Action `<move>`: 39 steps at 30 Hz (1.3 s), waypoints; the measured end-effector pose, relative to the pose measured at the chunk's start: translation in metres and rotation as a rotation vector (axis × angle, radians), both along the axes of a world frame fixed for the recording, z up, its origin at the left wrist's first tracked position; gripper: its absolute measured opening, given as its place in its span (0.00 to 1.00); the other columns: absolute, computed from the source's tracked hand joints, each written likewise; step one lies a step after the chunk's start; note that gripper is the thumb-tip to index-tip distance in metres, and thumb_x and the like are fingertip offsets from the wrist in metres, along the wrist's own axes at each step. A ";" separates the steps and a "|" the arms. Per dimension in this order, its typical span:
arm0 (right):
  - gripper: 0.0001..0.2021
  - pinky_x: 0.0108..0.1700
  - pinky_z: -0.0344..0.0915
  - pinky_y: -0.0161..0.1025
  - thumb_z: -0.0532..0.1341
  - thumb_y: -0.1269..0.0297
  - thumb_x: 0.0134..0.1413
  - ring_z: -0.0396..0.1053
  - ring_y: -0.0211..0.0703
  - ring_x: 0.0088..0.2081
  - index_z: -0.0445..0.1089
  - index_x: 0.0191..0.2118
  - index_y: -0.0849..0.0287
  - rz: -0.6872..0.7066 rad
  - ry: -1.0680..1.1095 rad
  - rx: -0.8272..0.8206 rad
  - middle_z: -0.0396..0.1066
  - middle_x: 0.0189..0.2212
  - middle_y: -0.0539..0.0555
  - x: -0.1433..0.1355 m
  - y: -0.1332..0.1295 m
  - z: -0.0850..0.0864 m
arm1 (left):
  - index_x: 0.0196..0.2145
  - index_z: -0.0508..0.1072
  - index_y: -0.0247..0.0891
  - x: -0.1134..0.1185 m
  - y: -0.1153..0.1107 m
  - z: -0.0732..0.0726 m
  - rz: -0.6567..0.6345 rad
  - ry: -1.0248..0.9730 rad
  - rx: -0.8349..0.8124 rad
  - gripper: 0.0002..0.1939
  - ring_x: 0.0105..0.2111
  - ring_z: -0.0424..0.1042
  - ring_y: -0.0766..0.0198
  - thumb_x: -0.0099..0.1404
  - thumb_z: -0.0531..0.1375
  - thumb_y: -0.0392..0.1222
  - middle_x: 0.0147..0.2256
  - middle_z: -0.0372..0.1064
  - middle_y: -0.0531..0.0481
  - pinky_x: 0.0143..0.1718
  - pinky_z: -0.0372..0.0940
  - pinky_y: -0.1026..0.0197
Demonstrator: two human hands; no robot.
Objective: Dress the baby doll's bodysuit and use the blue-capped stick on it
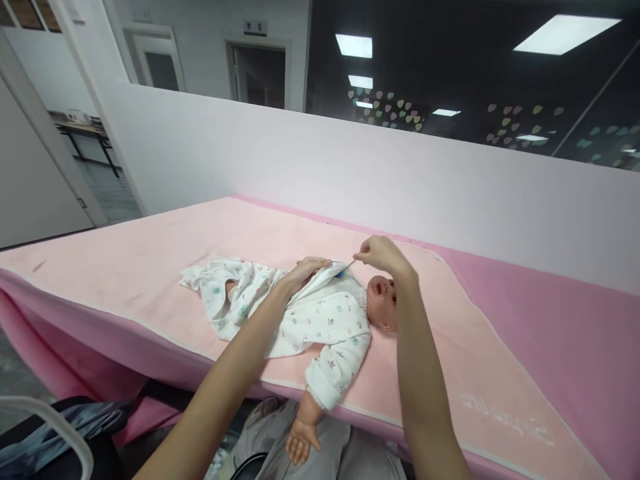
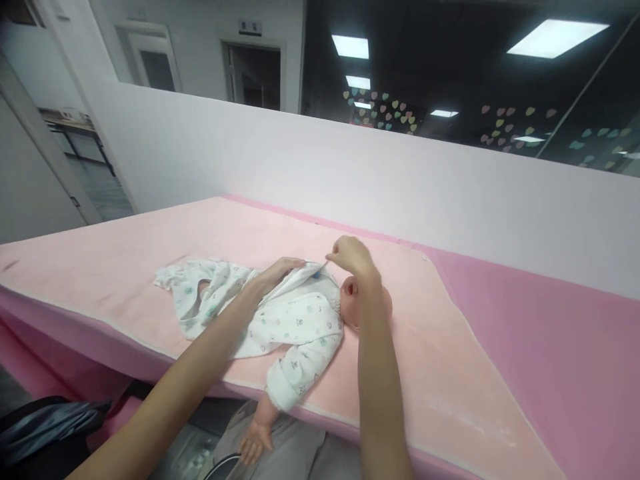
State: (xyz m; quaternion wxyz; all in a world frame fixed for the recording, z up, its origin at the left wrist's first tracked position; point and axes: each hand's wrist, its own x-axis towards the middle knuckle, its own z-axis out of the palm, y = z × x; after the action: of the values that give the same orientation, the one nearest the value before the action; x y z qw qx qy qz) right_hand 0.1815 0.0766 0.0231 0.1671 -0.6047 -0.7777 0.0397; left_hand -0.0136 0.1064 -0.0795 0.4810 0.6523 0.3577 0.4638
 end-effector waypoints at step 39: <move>0.12 0.37 0.66 0.35 0.65 0.66 0.37 0.69 0.37 0.33 0.73 0.32 0.66 0.237 0.723 -0.058 0.72 0.29 0.55 0.021 -0.017 0.010 | 0.36 0.74 0.38 -0.002 0.014 -0.008 0.027 -0.743 -0.365 0.11 0.35 0.73 0.66 0.64 0.57 0.47 0.33 0.72 0.49 0.22 0.65 0.74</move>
State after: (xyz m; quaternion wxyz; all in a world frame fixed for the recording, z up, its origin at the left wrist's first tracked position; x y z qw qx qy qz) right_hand 0.2026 0.0594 0.0331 0.4077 -0.4621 -0.7316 0.2915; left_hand -0.0157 0.1207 -0.0871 0.6791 0.3396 0.2448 0.6029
